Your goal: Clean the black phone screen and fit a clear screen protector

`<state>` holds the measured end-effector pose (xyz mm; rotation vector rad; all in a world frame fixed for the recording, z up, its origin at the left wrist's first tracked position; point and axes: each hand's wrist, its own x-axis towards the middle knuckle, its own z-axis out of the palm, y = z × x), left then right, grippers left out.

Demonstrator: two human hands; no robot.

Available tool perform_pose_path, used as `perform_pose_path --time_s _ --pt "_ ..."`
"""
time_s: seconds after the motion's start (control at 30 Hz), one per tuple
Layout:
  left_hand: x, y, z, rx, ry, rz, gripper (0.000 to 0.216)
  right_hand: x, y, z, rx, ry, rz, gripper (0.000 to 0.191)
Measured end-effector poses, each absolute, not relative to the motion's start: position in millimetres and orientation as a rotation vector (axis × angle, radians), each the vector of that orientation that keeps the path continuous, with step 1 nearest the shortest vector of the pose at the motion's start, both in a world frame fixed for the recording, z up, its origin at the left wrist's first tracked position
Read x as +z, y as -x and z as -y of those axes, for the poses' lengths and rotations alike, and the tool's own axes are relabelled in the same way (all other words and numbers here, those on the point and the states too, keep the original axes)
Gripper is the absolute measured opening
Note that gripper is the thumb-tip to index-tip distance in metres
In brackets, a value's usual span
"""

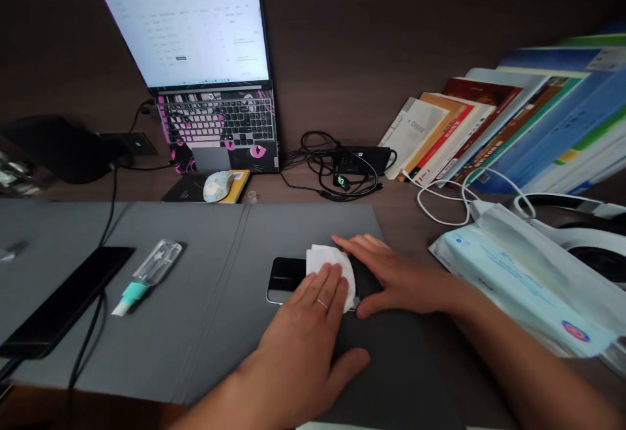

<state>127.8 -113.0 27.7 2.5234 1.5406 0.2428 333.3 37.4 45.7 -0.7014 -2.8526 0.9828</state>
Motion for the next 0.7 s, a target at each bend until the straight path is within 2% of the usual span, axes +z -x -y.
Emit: perform_pose_path --time_s 0.37,0.7 --pt "17 -64 144 0.323 -2.518 -1.711 0.078 47 -332 -35 1.008 0.682 2.831 0.109" --pt "27 -71 140 0.210 -2.482 -1.626 0.081 49 -329 -36 0.981 0.678 2.858 0.109"
